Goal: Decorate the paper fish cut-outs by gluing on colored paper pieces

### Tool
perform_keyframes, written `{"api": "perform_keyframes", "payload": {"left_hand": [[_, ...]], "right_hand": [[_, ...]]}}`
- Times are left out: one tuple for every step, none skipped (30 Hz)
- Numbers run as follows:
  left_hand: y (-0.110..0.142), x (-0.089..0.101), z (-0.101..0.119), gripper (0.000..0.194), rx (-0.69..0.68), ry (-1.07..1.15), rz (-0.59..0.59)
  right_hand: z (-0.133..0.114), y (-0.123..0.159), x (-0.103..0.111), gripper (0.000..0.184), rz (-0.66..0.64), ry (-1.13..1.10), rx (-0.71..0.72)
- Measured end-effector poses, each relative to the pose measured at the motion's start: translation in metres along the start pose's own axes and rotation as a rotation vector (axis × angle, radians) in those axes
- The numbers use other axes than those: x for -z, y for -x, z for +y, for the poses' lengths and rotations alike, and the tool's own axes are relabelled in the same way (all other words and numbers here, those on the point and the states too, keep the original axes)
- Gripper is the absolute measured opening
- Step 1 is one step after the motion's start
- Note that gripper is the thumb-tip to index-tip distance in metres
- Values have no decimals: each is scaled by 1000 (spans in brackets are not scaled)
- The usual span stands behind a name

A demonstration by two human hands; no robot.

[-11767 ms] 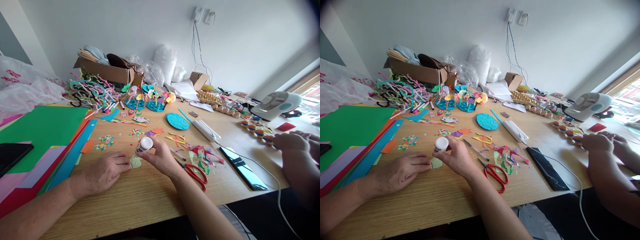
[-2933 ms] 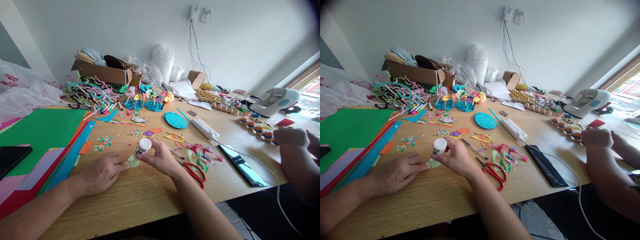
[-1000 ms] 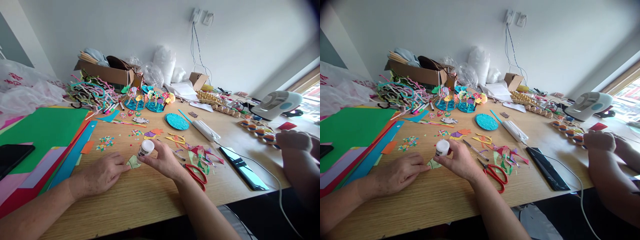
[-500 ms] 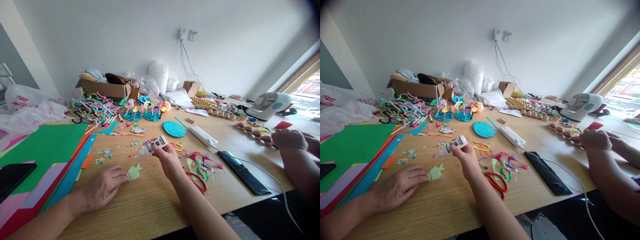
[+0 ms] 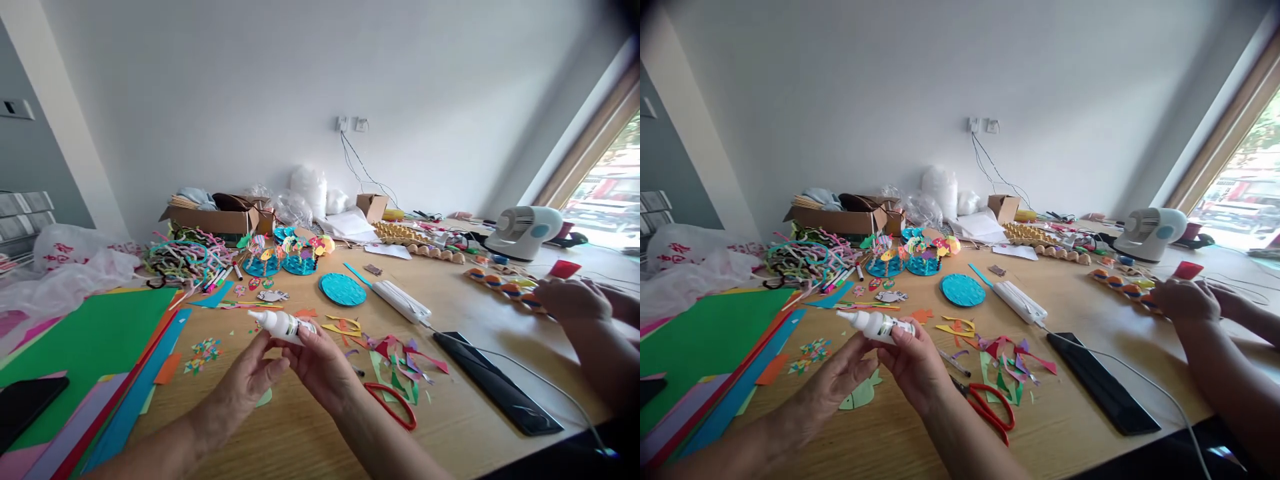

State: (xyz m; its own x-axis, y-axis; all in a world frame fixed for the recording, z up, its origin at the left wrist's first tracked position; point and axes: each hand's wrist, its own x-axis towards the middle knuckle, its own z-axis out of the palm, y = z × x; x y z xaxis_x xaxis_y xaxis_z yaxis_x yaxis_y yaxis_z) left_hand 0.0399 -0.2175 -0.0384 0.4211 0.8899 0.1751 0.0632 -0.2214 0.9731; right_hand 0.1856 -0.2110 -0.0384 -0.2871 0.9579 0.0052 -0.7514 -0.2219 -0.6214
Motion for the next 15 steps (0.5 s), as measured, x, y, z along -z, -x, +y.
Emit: {"api": "perform_keyframes", "payload": {"left_hand": [[-5,-8,4,48,-21,65,48],[-9,-14,6,45,-11,112,80],[-13,-18,7,44,-1,147,110],[-17,-19,6,43,15,170,130],[-20,-17,4,44,28,182,140],[-23,-14,2,46,32,183,142],[-27,-9,-2,49,31,172,135],[-30,-5,-5,51,32,152,120],[-33,0,-9,53,35,124,97],[-36,3,-12,54,38,95,63],[-39,6,-15,55,36,67,29],[-42,8,-18,54,29,46,2],[-45,9,-20,53,16,33,-10],[-49,9,-22,52,3,23,-11],[-53,10,-24,49,-5,12,1]], "right_hand": [[0,2,-1,36,-9,9,-6],[0,4,0,36,-9,43,-19],[-2,6,1,35,-4,119,-41],[-5,7,4,35,7,241,-59],[-10,7,7,35,30,403,-57],[-14,6,10,36,58,586,-24],[-19,4,12,38,92,763,37],[-24,2,14,39,122,910,110],[-28,-1,14,40,134,1017,171],[-31,-4,13,41,126,1090,208],[-32,-8,12,41,99,1143,216],[-32,-13,10,38,70,1184,210],[-31,-18,7,35,51,1217,205],[-29,-23,5,32,44,1245,211],[-27,-29,3,29,48,1268,218]]}}
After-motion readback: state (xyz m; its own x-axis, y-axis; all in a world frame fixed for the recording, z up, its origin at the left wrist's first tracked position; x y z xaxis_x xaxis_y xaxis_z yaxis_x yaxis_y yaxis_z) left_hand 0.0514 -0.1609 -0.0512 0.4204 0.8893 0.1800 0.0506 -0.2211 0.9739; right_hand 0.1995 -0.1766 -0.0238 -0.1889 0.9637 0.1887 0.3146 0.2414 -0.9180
